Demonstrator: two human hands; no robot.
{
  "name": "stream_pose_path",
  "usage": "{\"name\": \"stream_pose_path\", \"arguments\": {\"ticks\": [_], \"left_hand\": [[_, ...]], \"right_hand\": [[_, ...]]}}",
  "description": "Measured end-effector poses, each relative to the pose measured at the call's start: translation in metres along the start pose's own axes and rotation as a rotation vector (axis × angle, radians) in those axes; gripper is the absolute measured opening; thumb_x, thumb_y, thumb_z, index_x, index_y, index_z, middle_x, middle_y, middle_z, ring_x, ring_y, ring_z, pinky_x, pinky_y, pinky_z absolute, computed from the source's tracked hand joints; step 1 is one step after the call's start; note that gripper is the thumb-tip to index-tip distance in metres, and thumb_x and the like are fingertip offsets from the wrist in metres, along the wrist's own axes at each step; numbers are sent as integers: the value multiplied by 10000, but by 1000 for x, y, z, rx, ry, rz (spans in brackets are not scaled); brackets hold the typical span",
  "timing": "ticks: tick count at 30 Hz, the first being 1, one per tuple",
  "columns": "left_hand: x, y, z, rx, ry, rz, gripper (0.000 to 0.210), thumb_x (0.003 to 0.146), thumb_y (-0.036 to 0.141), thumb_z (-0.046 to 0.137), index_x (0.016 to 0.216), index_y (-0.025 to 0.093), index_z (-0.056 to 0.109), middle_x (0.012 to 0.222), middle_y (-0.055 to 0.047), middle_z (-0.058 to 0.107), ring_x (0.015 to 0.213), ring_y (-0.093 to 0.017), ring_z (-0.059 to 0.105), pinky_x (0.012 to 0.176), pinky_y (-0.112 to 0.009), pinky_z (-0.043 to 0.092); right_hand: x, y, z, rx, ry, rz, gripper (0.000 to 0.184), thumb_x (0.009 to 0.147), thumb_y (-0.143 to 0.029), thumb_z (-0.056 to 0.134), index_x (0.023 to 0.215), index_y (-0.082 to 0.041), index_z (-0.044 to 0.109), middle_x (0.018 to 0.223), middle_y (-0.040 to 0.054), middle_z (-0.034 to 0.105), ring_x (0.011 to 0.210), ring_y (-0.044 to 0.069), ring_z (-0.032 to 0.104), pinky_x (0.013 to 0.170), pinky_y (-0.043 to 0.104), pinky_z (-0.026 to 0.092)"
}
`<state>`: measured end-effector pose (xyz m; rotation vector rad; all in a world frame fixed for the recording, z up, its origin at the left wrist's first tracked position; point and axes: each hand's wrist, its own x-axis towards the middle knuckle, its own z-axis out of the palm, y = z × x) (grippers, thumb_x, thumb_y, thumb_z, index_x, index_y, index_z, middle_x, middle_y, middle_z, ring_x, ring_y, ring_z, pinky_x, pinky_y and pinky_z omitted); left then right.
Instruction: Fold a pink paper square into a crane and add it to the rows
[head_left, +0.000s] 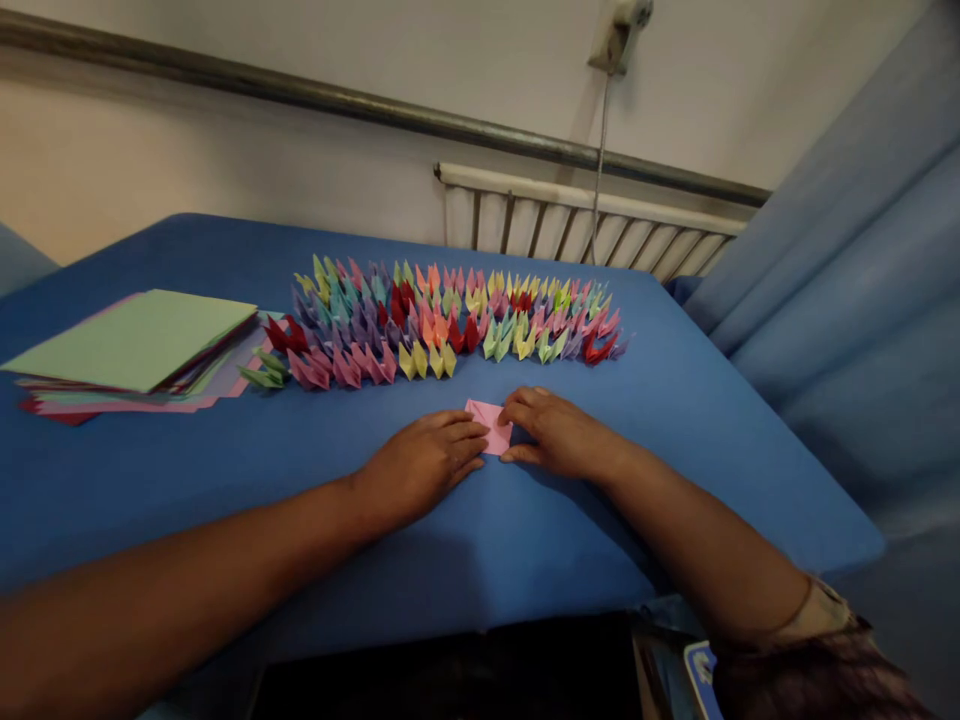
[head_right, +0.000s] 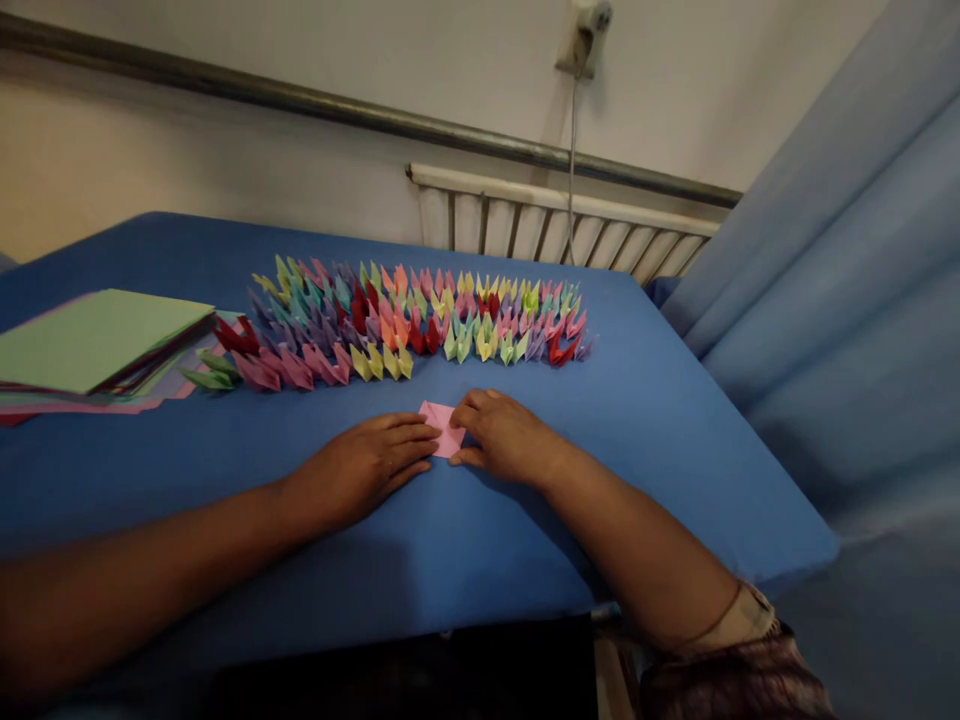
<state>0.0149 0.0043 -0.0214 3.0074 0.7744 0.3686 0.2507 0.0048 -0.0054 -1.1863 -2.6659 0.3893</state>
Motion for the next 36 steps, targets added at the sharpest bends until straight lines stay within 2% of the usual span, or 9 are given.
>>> {"name": "stream_pose_path", "arguments": {"ticks": [3, 6, 11, 17, 21, 26, 31, 36], "left_hand": [[5, -6, -1, 57, 28, 37, 322, 1006, 203, 391, 1112, 151, 691, 1191, -106, 703, 1116, -236, 624, 966, -398, 477], [8, -14, -3, 82, 19, 53, 295, 987, 171, 420, 1095, 149, 694, 1147, -104, 713, 1088, -237, 626, 945, -395, 477], [5, -20, -1, -62, 23, -14, 294, 981, 179, 437, 1143, 155, 681, 1174, -97, 705, 1069, -225, 636, 946, -405, 484], [2, -17, 0, -161, 23, -27, 264, 973, 269, 510, 1162, 186, 675, 1174, -78, 707, 1121, -219, 617, 1010, -397, 450], [7, -18, 0, -97, 46, 41, 260, 982, 315, 508, 1114, 178, 685, 1091, -72, 730, 1086, -232, 614, 992, -414, 437], [13, -16, -5, 51, 29, 155, 227, 988, 202, 466, 1026, 168, 687, 1006, -73, 734, 967, -219, 621, 953, -402, 432], [14, -16, -3, 108, 19, 161, 221, 983, 184, 463, 983, 160, 683, 950, -67, 727, 924, -220, 618, 942, -402, 436], [13, -16, -1, 43, 43, 94, 236, 988, 182, 446, 966, 148, 679, 887, -75, 709, 886, -211, 618, 889, -382, 454]], "right_hand": [[2, -2, 2, -25, 1, -4, 341, 857, -399, 697, 1082, -151, 631, 1069, 111, 610, 991, 237, 553, 900, 397, 462], [3, -5, 4, -72, 1, 28, 367, 875, -437, 662, 1080, -134, 633, 1046, 122, 619, 963, 244, 562, 893, 411, 466], [5, -3, 9, -65, 18, 41, 418, 880, -464, 645, 1124, -125, 628, 1052, 123, 623, 971, 243, 564, 901, 398, 466], [9, 1, 12, -86, 22, 27, 331, 921, -430, 599, 1078, -142, 644, 1008, 114, 623, 937, 232, 569, 880, 387, 458], [7, -1, 11, -55, 41, 17, 348, 909, -456, 609, 1073, -151, 642, 1015, 111, 618, 943, 233, 564, 866, 386, 464], [3, -2, 9, -48, 35, -27, 358, 905, -452, 616, 1077, -140, 650, 1043, 120, 619, 964, 238, 562, 892, 393, 464], [9, -5, 9, -119, -5, -3, 271, 935, -377, 594, 1039, -138, 670, 1002, 104, 644, 937, 231, 575, 864, 369, 460], [11, -7, 8, -173, -37, -11, 272, 977, -360, 518, 1002, -137, 672, 976, 105, 647, 921, 221, 574, 850, 362, 446]]}}
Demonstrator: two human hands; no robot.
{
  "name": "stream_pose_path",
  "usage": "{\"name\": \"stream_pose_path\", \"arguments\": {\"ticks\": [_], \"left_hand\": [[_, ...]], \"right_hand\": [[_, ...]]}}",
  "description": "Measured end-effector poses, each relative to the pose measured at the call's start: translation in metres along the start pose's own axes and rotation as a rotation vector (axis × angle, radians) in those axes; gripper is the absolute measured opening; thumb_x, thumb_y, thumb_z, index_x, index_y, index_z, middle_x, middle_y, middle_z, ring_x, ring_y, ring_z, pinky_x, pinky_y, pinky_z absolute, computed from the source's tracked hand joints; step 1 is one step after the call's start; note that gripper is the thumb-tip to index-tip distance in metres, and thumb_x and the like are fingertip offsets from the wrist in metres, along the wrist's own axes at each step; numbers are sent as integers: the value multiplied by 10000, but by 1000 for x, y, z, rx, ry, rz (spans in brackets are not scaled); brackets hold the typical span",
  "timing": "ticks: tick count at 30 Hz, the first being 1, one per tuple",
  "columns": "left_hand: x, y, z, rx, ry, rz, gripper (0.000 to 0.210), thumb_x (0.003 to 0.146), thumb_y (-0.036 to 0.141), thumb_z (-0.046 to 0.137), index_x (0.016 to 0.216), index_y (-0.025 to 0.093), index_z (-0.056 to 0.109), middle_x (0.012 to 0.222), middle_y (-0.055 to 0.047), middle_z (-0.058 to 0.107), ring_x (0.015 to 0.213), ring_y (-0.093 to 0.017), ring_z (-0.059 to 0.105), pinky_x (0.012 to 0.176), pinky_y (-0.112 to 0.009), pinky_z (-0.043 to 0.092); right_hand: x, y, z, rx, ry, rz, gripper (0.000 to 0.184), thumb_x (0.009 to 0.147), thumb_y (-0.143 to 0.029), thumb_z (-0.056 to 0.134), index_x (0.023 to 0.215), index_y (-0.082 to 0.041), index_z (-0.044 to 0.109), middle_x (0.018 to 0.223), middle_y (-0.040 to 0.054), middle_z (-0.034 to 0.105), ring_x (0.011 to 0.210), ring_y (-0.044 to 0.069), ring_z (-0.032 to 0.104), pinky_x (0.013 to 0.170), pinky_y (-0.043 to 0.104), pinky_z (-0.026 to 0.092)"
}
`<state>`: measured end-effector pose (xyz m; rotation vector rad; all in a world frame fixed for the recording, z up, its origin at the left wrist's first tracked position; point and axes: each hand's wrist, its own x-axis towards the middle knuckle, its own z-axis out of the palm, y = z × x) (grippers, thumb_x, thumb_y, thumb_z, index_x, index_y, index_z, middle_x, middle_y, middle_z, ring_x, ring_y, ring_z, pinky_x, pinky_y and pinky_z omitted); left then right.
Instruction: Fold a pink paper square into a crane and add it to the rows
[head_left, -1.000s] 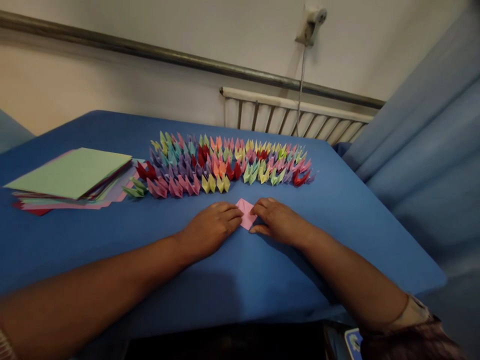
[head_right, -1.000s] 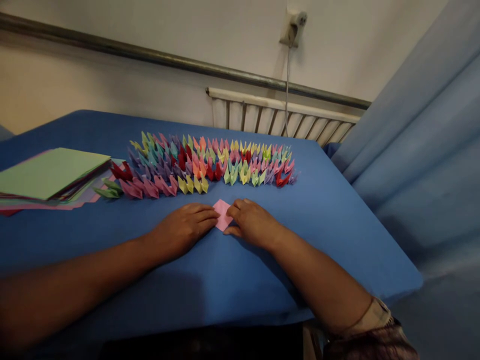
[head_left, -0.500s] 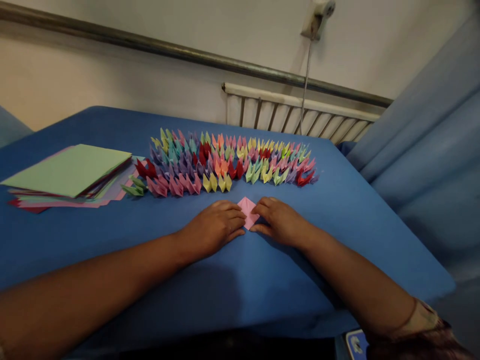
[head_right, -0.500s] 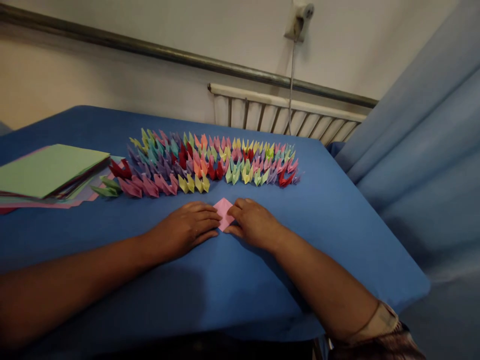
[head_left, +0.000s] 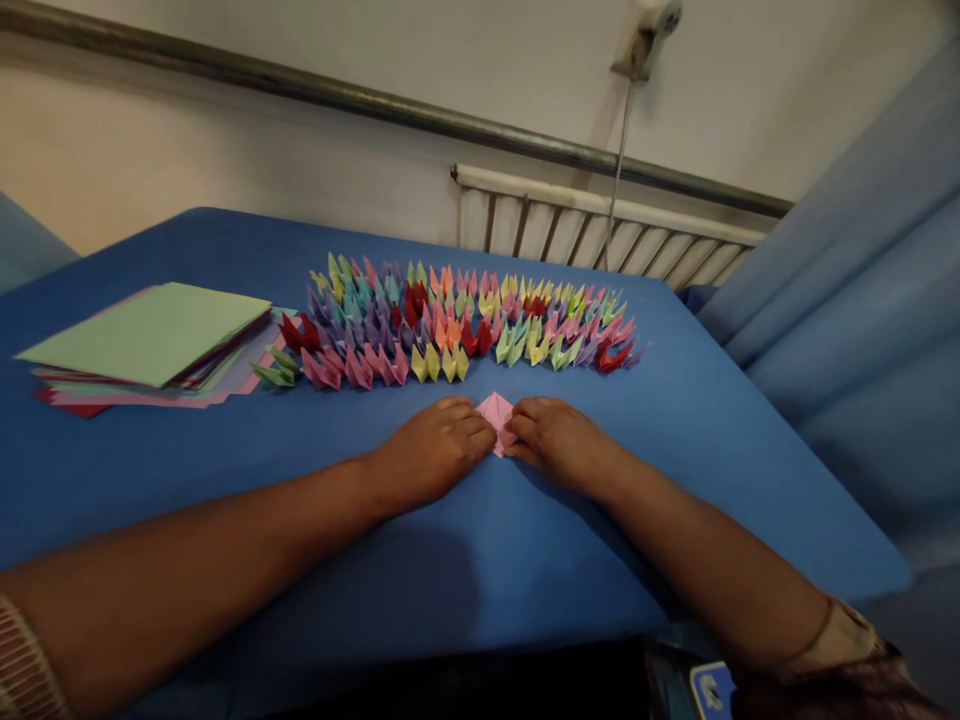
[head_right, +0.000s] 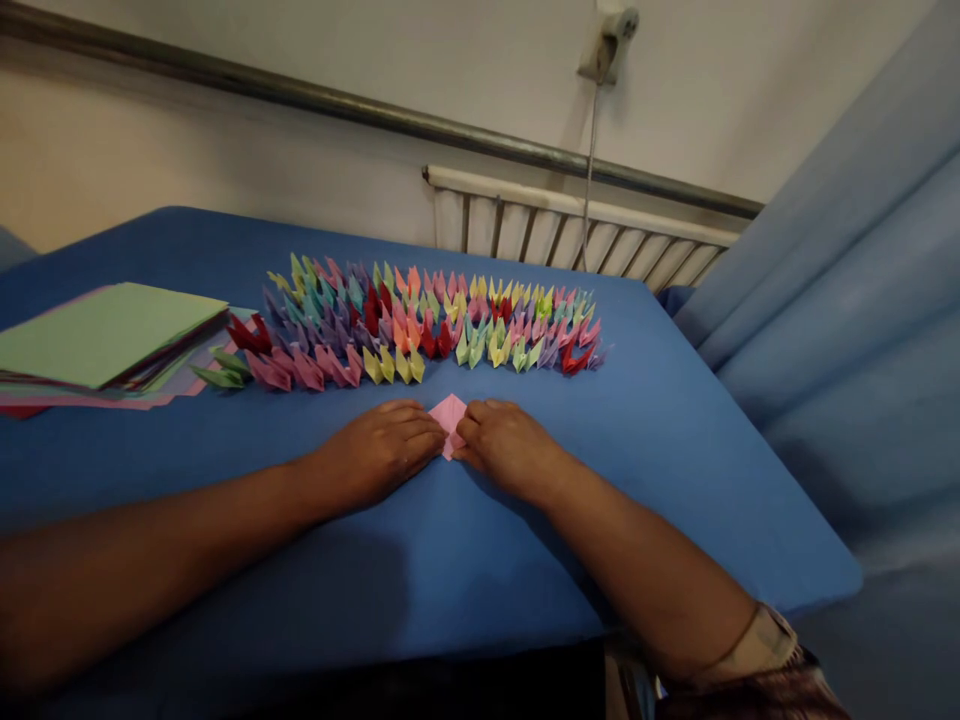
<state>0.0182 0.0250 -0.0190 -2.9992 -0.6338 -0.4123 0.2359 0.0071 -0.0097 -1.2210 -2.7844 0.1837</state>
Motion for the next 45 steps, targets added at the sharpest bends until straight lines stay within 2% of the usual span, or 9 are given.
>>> {"name": "stream_pose_path", "arguments": {"ticks": [4, 11, 16, 19, 24, 30, 38, 41, 45], "left_hand": [[0, 0, -2, 1, -23, -40, 247, 994, 255, 456, 974, 149, 678, 889, -81, 700, 894, -219, 615, 862, -374, 463], [2, 0, -3, 92, -14, 101, 186, 972, 178, 489, 967, 148, 673, 895, -77, 714, 881, -217, 619, 880, -384, 459], [3, -3, -2, 131, -46, 44, 189, 972, 177, 489, 1002, 130, 669, 909, -84, 722, 889, -224, 629, 873, -385, 464], [3, -4, -2, 122, -40, 59, 200, 978, 188, 481, 1010, 138, 672, 931, -81, 727, 906, -224, 632, 881, -386, 464], [3, -2, -4, 100, 9, 174, 234, 982, 141, 449, 1033, 148, 677, 966, -87, 734, 931, -211, 647, 949, -407, 449], [5, 4, -1, 150, -7, 194, 242, 975, 107, 437, 1007, 125, 676, 945, -100, 731, 870, -200, 665, 885, -373, 492], [2, 2, 3, 9, 35, 123, 233, 962, 102, 439, 1002, 170, 658, 905, -62, 717, 849, -175, 653, 872, -342, 487], [3, 0, 1, -12, 32, 81, 211, 965, 131, 450, 974, 166, 658, 870, -65, 708, 836, -185, 649, 861, -349, 492], [3, 0, -4, -75, 2, -51, 214, 981, 233, 458, 982, 156, 657, 906, -78, 701, 882, -211, 648, 853, -362, 497]], "right_hand": [[-1, 0, -1, -1, 11, -10, 338, 938, -436, 573, 1040, -128, 666, 1010, 112, 645, 936, 232, 576, 842, 362, 447], [2, -3, 2, -84, -14, 7, 284, 973, -379, 526, 978, -135, 672, 958, 97, 655, 910, 226, 582, 821, 356, 434], [-2, 0, -4, -27, -8, -23, 334, 938, -432, 575, 1044, -129, 667, 1016, 100, 659, 929, 226, 583, 845, 346, 443], [-2, 2, -3, -61, -14, -43, 282, 954, -380, 565, 1049, -134, 665, 1006, 94, 662, 911, 219, 586, 826, 340, 438], [1, 0, 3, -187, -2, -35, 234, 996, -294, 488, 965, -153, 672, 933, 80, 658, 858, 209, 578, 753, 338, 398], [3, -3, 2, -150, -20, -14, 237, 996, -267, 481, 942, -143, 676, 918, 90, 655, 836, 199, 558, 749, 333, 385], [-5, -2, -9, -46, -38, -52, 268, 957, -306, 517, 1099, -123, 651, 1021, 112, 638, 919, 222, 557, 821, 349, 419], [-4, -2, -8, -74, -43, -47, 265, 963, -317, 517, 1084, -124, 653, 1004, 107, 639, 909, 218, 560, 812, 344, 419], [0, -4, -2, -142, -14, -30, 251, 988, -287, 478, 1007, -128, 672, 960, 102, 649, 889, 219, 569, 789, 348, 415]]}}
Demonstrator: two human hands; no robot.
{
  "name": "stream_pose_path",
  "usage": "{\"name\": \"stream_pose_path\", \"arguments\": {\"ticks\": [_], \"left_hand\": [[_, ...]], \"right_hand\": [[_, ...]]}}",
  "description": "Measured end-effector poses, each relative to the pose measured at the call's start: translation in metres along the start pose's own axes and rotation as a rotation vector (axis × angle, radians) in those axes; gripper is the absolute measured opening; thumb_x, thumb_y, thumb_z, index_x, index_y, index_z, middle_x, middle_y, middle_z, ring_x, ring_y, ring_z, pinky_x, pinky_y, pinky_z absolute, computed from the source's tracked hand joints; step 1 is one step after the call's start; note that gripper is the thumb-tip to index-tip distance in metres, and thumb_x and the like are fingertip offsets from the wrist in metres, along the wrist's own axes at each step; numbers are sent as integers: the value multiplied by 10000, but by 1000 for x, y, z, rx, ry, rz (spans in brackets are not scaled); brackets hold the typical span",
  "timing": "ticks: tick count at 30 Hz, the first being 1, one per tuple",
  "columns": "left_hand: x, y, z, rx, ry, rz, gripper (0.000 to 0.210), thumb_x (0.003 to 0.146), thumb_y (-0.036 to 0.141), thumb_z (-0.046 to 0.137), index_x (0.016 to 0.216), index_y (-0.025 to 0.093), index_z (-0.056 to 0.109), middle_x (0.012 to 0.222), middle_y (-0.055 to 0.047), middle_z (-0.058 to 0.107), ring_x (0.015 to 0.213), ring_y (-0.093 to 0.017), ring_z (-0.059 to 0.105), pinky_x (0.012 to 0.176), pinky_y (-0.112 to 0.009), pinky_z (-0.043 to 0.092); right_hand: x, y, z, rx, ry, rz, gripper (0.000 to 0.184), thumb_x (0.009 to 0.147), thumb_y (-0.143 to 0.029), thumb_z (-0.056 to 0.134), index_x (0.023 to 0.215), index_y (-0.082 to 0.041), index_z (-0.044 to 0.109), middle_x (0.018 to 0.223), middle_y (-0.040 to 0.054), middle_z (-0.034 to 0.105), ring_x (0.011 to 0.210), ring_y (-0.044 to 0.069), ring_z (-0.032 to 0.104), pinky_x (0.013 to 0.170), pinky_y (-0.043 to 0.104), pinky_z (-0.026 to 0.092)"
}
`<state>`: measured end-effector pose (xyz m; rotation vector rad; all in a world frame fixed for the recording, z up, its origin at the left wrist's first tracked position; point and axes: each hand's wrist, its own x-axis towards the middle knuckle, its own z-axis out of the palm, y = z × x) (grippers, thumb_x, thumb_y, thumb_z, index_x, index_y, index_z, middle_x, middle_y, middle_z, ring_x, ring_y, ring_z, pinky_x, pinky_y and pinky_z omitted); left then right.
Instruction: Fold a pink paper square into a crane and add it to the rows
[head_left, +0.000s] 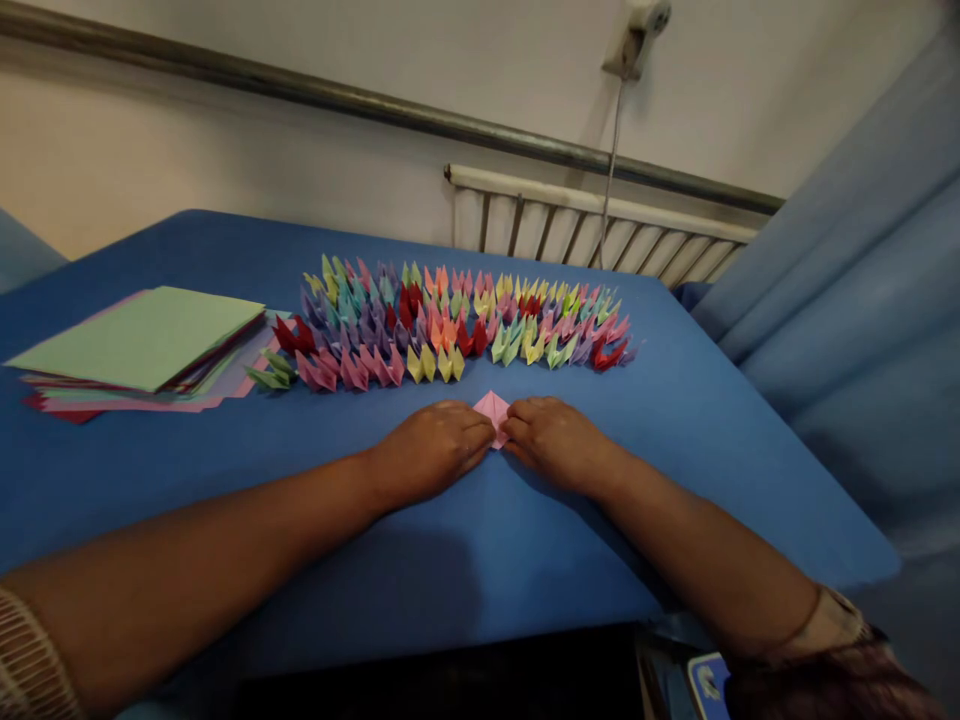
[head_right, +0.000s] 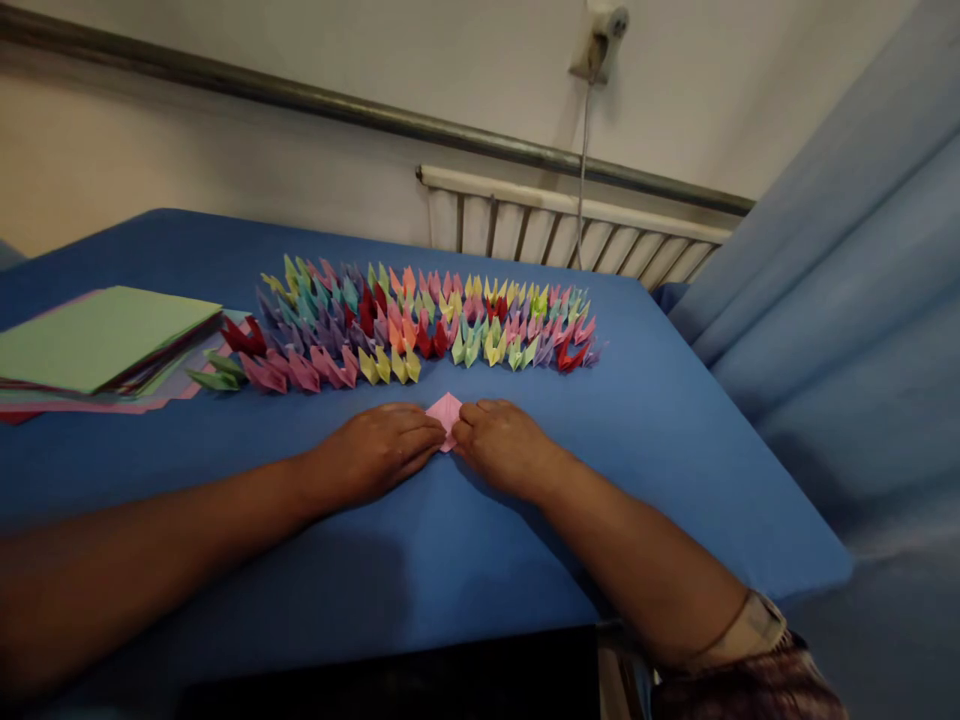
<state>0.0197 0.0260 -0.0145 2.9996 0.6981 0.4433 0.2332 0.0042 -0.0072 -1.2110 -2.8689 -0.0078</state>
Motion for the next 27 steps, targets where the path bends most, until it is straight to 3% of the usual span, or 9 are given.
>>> {"name": "stream_pose_path", "arguments": {"ticks": [6, 15, 27], "left_hand": [[-1, -4, 3, -201, -12, -90, 169, 949, 281, 555, 997, 151, 651, 1090, -87, 674, 1008, -211, 623, 924, -341, 487], [0, -8, 10, -343, 33, -224, 147, 944, 192, 496, 978, 157, 636, 1019, -63, 669, 953, -181, 637, 874, -321, 514], [5, -7, 8, -305, 52, -357, 139, 863, 185, 547, 736, 166, 601, 1074, -82, 648, 1010, -217, 609, 904, -373, 489]], "right_hand": [[1, -1, 10, 11, 24, -20, 239, 998, -228, 457, 1067, -148, 671, 968, 92, 672, 872, 204, 581, 774, 324, 416], [0, 4, 14, 313, 86, 169, 192, 986, -225, 461, 928, -149, 627, 925, 70, 626, 858, 167, 564, 799, 278, 436], [3, -2, 13, 393, 129, 359, 162, 948, -227, 501, 829, -162, 589, 853, 45, 585, 796, 154, 549, 742, 277, 408]]}}
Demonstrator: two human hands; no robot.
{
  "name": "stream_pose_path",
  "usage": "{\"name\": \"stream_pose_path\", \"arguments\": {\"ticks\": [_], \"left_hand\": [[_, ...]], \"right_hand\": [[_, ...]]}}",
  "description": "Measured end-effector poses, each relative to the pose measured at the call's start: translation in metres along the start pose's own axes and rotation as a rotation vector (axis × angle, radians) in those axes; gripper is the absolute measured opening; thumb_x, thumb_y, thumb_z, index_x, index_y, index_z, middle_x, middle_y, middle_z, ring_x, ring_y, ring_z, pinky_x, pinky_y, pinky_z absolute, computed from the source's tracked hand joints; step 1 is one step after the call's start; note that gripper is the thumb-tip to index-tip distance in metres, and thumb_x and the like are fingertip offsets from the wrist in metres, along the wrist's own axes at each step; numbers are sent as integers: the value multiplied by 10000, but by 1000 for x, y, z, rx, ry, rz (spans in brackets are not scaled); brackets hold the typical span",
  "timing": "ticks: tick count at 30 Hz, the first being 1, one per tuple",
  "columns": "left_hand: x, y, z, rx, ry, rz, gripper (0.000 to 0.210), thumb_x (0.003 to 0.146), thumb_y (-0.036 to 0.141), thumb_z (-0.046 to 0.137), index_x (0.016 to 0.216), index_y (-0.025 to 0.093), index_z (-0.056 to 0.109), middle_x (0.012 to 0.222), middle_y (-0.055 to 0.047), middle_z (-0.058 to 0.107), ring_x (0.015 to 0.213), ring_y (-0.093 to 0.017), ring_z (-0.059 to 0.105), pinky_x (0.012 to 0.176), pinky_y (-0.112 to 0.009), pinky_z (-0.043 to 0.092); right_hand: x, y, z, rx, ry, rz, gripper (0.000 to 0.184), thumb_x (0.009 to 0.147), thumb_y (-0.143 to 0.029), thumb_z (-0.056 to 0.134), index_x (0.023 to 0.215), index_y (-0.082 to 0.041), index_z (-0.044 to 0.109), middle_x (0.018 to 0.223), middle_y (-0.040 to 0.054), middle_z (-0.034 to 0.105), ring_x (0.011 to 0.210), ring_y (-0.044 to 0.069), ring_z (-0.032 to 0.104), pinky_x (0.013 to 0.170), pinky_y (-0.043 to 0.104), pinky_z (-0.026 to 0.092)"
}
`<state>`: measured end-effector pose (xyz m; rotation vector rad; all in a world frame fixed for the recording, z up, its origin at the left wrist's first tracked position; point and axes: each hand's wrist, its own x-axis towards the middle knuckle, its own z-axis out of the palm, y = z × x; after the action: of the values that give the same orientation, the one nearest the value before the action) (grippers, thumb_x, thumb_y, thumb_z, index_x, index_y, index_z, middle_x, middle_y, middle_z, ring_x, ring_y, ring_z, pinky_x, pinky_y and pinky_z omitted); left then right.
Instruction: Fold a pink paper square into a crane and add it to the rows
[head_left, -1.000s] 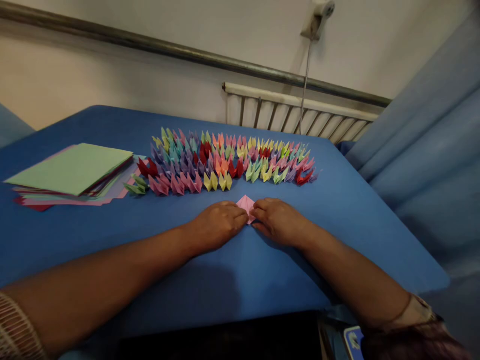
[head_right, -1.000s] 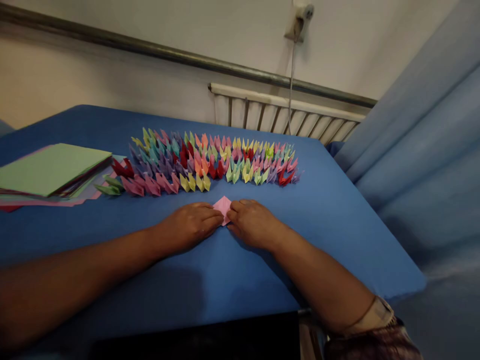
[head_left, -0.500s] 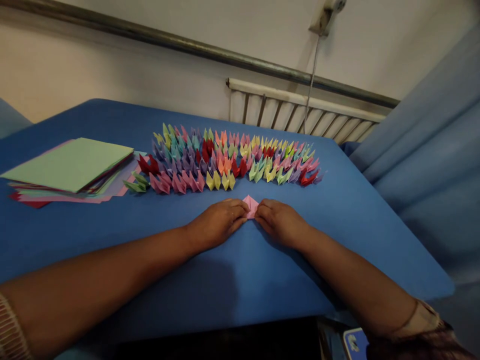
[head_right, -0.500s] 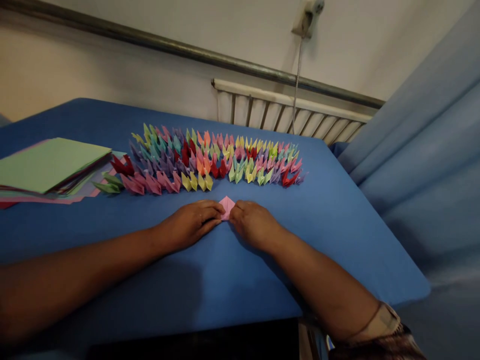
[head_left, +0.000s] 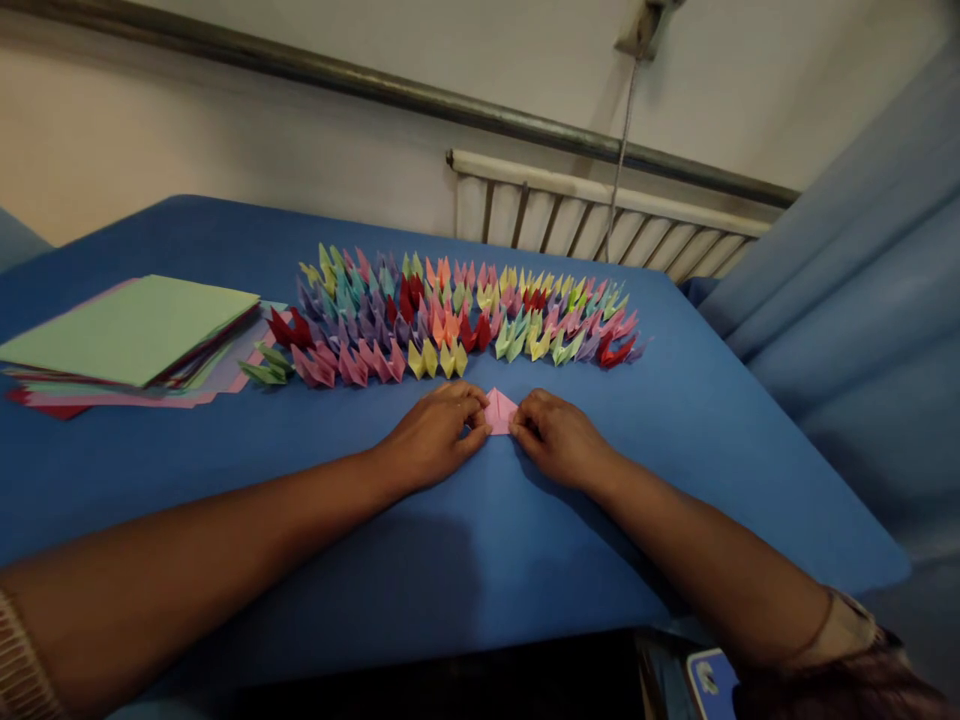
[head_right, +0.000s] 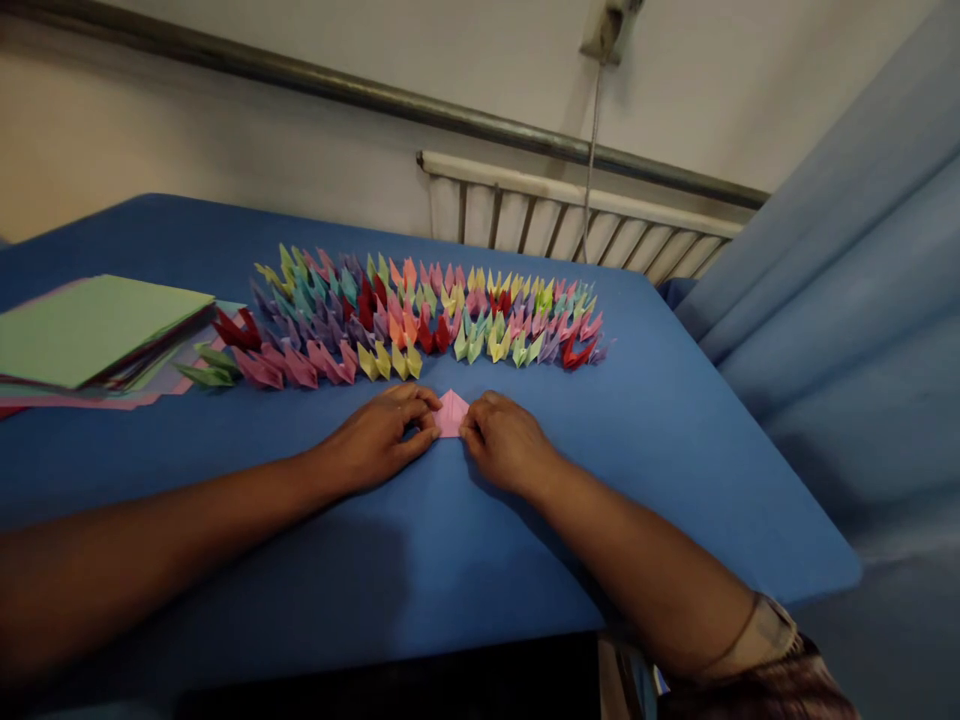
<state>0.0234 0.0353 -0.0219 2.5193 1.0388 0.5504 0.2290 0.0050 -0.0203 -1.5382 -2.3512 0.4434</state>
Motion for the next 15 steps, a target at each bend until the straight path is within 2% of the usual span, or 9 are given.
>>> {"name": "stream_pose_path", "arguments": {"ticks": [7, 12, 15], "left_hand": [[2, -3, 2, 74, 19, -19, 59, 865, 179, 550, 842, 159, 600, 911, -64, 633, 858, -205, 584, 811, -369, 491], [-1, -4, 0, 93, -14, 198, 228, 901, 125, 511, 1054, 184, 670, 1128, -69, 668, 1052, -215, 589, 927, -381, 469], [-6, -3, -4, 166, -86, 292, 278, 929, 138, 475, 1094, 193, 691, 1147, -66, 695, 1044, -216, 619, 938, -384, 476]], "right_hand": [[1, -3, 1, -35, -6, 93, 135, 917, -247, 558, 813, -172, 599, 856, 40, 594, 777, 155, 540, 713, 281, 388], [2, -2, 1, -24, -2, 110, 113, 908, -261, 580, 837, -177, 606, 864, 38, 608, 785, 158, 546, 702, 278, 383], [3, 1, 1, -16, -6, 112, 109, 905, -258, 588, 832, -179, 608, 861, 34, 611, 773, 154, 544, 692, 277, 378]]}}
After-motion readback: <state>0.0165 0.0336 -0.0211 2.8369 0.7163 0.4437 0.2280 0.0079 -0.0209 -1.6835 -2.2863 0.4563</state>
